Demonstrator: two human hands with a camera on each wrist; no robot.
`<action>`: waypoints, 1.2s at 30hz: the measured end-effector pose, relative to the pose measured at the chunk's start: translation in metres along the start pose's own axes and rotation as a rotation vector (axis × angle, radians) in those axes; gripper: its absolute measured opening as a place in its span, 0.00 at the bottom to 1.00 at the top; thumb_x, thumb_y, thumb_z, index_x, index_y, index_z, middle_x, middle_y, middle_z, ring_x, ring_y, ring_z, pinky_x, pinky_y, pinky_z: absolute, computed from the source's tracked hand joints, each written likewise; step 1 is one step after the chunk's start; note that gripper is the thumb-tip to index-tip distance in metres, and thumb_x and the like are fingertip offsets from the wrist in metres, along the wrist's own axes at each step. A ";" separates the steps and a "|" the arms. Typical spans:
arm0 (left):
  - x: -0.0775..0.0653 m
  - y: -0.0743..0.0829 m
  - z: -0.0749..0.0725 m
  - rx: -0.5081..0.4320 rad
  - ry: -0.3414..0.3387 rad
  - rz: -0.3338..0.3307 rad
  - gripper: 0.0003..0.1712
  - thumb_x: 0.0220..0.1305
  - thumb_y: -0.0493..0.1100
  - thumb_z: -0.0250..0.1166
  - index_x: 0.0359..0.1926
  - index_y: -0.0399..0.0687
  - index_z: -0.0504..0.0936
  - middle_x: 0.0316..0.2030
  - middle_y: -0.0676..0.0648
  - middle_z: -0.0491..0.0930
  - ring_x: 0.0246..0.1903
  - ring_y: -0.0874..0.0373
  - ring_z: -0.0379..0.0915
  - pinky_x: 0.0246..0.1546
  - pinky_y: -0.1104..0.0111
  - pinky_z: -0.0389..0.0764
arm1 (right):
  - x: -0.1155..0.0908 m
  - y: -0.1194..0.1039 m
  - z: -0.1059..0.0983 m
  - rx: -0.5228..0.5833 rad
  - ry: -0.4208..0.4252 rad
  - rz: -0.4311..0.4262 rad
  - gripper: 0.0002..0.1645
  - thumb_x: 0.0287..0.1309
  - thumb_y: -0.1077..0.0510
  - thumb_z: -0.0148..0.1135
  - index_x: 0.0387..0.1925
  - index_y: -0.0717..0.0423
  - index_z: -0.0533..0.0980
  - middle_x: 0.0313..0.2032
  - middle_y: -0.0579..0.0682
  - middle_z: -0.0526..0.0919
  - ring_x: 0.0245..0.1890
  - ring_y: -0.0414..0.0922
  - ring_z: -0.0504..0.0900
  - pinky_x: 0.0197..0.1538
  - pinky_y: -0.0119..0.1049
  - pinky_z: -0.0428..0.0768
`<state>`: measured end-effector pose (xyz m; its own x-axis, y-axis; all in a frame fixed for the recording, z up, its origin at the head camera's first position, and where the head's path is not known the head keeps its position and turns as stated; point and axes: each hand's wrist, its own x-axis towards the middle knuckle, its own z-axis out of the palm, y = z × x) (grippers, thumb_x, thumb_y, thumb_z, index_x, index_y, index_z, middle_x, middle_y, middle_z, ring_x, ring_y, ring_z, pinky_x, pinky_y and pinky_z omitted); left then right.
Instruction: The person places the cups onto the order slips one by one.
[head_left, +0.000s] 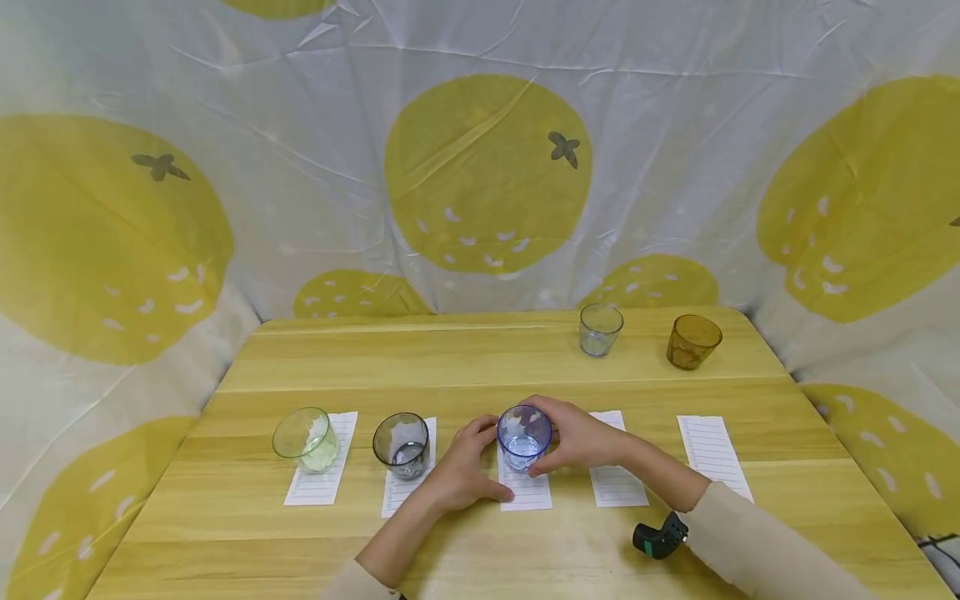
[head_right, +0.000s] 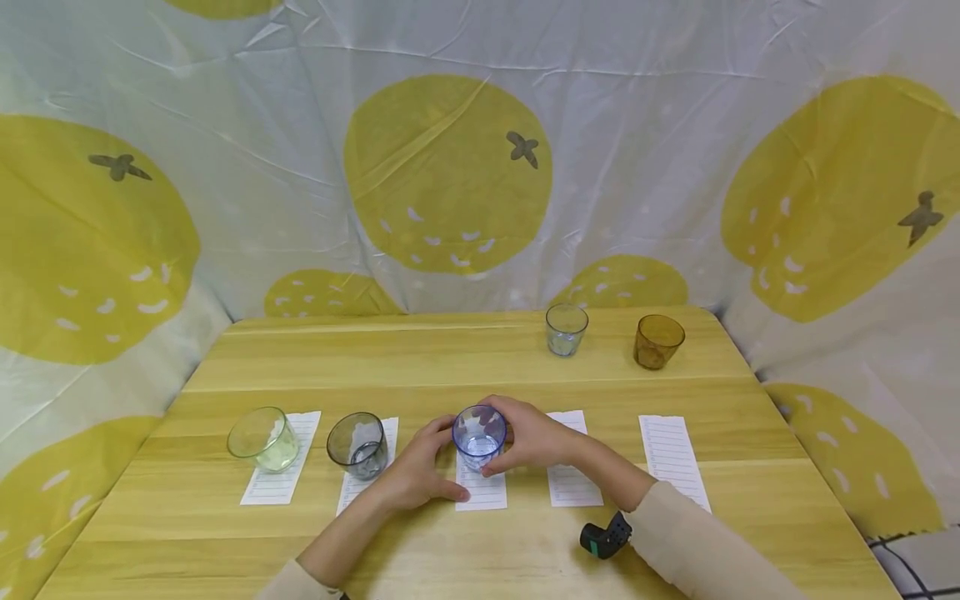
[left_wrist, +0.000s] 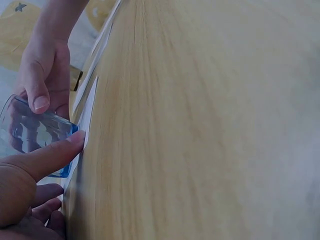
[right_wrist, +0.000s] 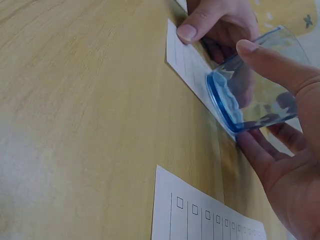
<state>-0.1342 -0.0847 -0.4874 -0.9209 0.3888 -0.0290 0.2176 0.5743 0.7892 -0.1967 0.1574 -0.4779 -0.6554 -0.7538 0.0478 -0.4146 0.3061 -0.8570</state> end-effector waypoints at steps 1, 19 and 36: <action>0.000 0.000 0.000 0.000 -0.001 0.002 0.55 0.41 0.41 0.88 0.71 0.32 0.72 0.73 0.39 0.63 0.73 0.38 0.55 0.70 0.46 0.61 | 0.000 0.001 0.000 -0.009 0.001 0.000 0.48 0.46 0.53 0.86 0.66 0.53 0.70 0.57 0.47 0.80 0.58 0.48 0.78 0.61 0.44 0.77; -0.002 -0.001 0.000 -0.029 0.006 0.011 0.55 0.40 0.40 0.87 0.70 0.30 0.72 0.73 0.38 0.63 0.73 0.38 0.54 0.71 0.45 0.59 | -0.001 0.007 0.009 0.036 0.025 0.000 0.45 0.47 0.56 0.86 0.64 0.58 0.71 0.57 0.50 0.80 0.57 0.48 0.80 0.58 0.38 0.80; -0.004 0.001 0.000 -0.031 0.007 0.020 0.53 0.40 0.39 0.86 0.68 0.28 0.73 0.72 0.37 0.63 0.73 0.37 0.55 0.71 0.44 0.58 | -0.006 0.005 0.011 0.112 0.010 0.049 0.62 0.47 0.62 0.85 0.78 0.60 0.56 0.65 0.56 0.73 0.63 0.52 0.76 0.61 0.35 0.77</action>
<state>-0.1307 -0.0855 -0.4869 -0.9187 0.3948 -0.0083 0.2262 0.5434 0.8084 -0.1877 0.1569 -0.4881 -0.6798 -0.7333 0.0089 -0.3091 0.2755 -0.9103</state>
